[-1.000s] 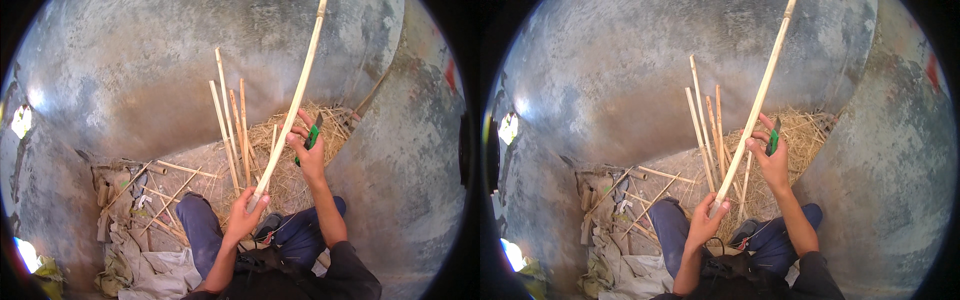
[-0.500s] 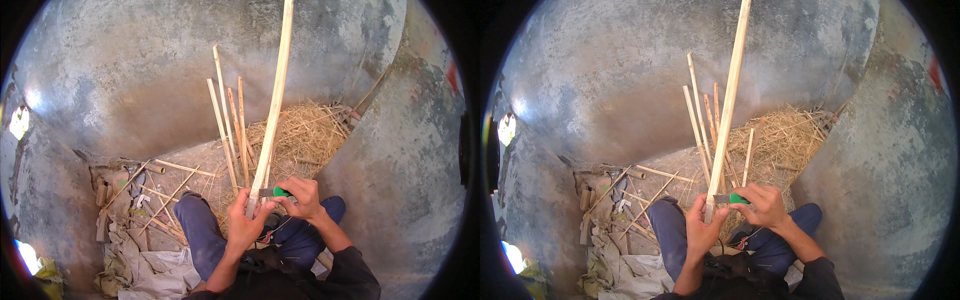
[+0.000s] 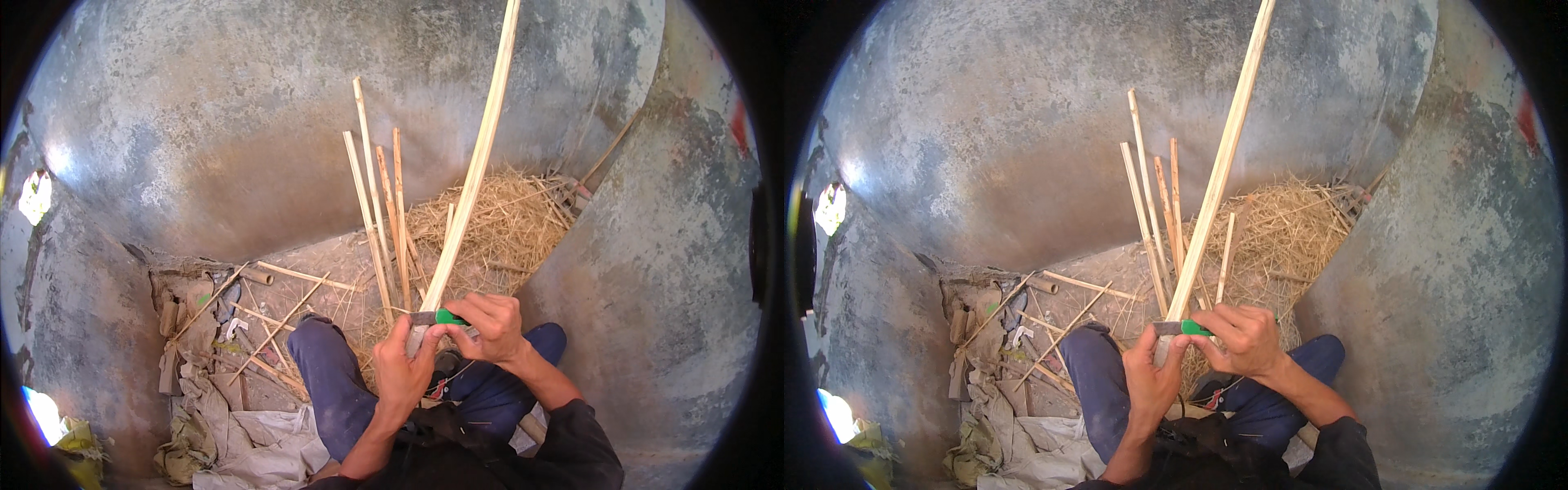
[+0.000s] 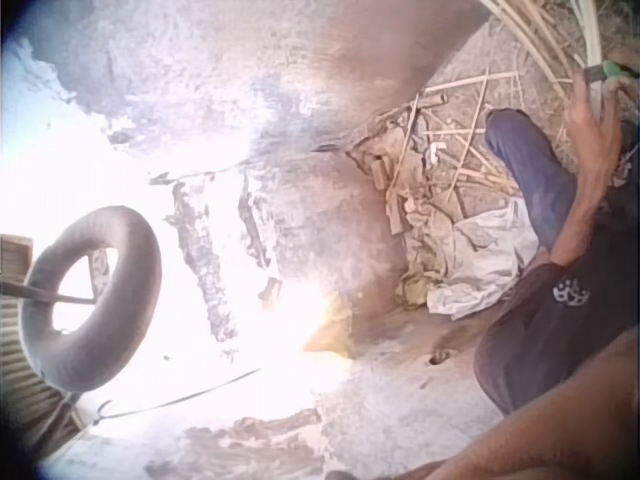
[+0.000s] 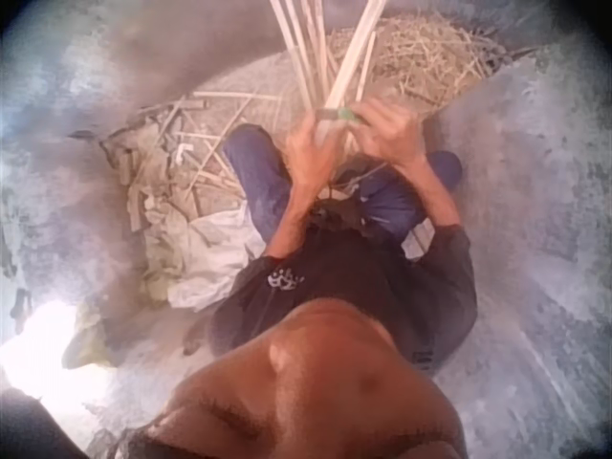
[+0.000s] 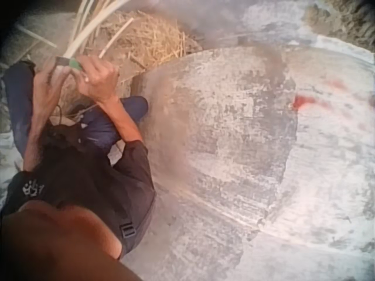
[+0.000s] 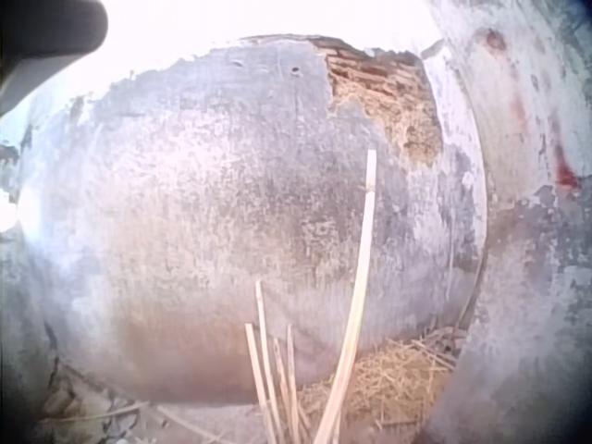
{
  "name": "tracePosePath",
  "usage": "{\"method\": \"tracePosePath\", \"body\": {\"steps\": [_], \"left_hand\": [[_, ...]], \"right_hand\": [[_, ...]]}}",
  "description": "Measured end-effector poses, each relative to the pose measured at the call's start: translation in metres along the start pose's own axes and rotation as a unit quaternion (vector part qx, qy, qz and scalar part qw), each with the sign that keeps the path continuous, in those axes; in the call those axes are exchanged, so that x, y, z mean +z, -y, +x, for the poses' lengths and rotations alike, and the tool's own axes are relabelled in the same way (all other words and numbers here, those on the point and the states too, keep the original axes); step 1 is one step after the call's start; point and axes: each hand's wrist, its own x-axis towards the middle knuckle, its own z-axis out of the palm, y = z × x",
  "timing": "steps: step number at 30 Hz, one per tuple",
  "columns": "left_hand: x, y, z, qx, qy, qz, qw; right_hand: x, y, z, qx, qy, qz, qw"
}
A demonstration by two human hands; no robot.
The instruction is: The person uses a knife to shave thin strips from a bundle of bamboo stalks held between their legs.
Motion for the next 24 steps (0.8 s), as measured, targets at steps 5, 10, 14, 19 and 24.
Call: {"method": "tracePosePath", "body": {"steps": [5, 10, 14, 19, 24], "left_hand": [[-0.006, -0.009, -0.005, -0.056, 0.013, 0.038, 0.998], [-0.016, 0.008, -0.031, -0.109, 0.067, 0.067, 0.989], [-0.027, 0.027, -0.058, -0.136, 0.099, 0.054, 0.984], [-0.035, 0.047, -0.06, -0.16, 0.114, 0.011, 0.98], [-0.041, 0.052, -0.052, -0.192, 0.164, -0.004, 0.967]], "right_hand": [[0.0, -0.019, 0.004, 0.031, -0.055, 0.0, 0.998], [-0.02, -0.074, 0.021, 0.131, -0.15, -0.025, 0.98], [-0.041, -0.136, 0.028, 0.234, -0.227, 0.054, 0.944], [-0.009, -0.109, 0.015, 0.364, -0.131, 0.297, 0.873], [0.013, -0.073, 0.01, 0.364, -0.063, 0.449, 0.813]]}}
